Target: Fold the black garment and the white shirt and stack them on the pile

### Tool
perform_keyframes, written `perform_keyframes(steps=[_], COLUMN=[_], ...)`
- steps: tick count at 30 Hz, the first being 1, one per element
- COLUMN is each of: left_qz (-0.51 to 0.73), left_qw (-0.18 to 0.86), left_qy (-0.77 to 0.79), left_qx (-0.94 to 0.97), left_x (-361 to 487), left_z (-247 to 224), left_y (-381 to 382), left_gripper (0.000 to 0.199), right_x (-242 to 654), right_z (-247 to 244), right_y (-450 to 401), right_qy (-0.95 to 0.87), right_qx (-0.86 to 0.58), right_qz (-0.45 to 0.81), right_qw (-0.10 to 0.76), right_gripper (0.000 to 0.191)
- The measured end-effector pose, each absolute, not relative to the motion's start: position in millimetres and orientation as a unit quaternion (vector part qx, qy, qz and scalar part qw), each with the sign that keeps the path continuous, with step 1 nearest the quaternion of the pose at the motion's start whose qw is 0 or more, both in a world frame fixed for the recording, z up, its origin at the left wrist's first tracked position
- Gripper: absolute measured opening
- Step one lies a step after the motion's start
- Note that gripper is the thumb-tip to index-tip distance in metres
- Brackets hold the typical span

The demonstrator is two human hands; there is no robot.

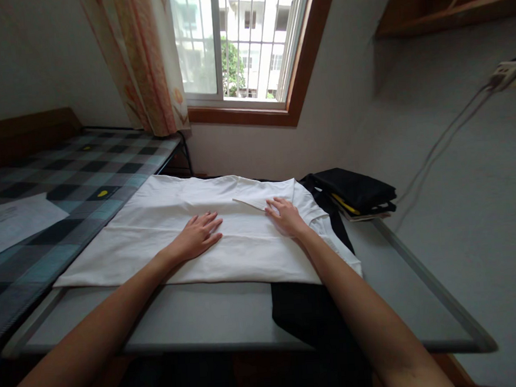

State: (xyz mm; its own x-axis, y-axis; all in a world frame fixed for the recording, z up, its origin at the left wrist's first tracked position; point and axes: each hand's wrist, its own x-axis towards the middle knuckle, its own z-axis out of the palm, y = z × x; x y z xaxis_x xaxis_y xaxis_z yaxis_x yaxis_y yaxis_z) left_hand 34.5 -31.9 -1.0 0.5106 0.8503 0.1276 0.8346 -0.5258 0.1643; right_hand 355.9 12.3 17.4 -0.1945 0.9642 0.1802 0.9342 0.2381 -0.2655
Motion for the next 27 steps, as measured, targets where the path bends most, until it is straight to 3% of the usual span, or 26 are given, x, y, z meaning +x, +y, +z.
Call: perform_keyframes(steps=[7,15,20,27], left_qz=[0.123,0.229,0.182,-0.028], left_qw=[0.056,0.128,-0.036,-0.048], left_qy=[0.481,0.532,0.616,0.651], left_qx=[0.866,0.805,0.766,0.757], left_x=[34,20,-4,-54], left_z=[-1,10,38,46], left_y=[-33,5,66,141], left_gripper=[0.056,0.043,0.053,0.056], right_x=[377,421,429,432], right_z=[51,44,39,36], right_y=[81,127,141,148], right_qy=[-0.744,-0.735,-0.752,-0.771], right_qx=[-0.662,-0.678,-0.659,-0.636], right_qz=[0.013,-0.017,-0.028,-0.030], right_qw=[0.089,0.008,0.004,-0.019], right_gripper=[0.037,0.037,0.043,0.050])
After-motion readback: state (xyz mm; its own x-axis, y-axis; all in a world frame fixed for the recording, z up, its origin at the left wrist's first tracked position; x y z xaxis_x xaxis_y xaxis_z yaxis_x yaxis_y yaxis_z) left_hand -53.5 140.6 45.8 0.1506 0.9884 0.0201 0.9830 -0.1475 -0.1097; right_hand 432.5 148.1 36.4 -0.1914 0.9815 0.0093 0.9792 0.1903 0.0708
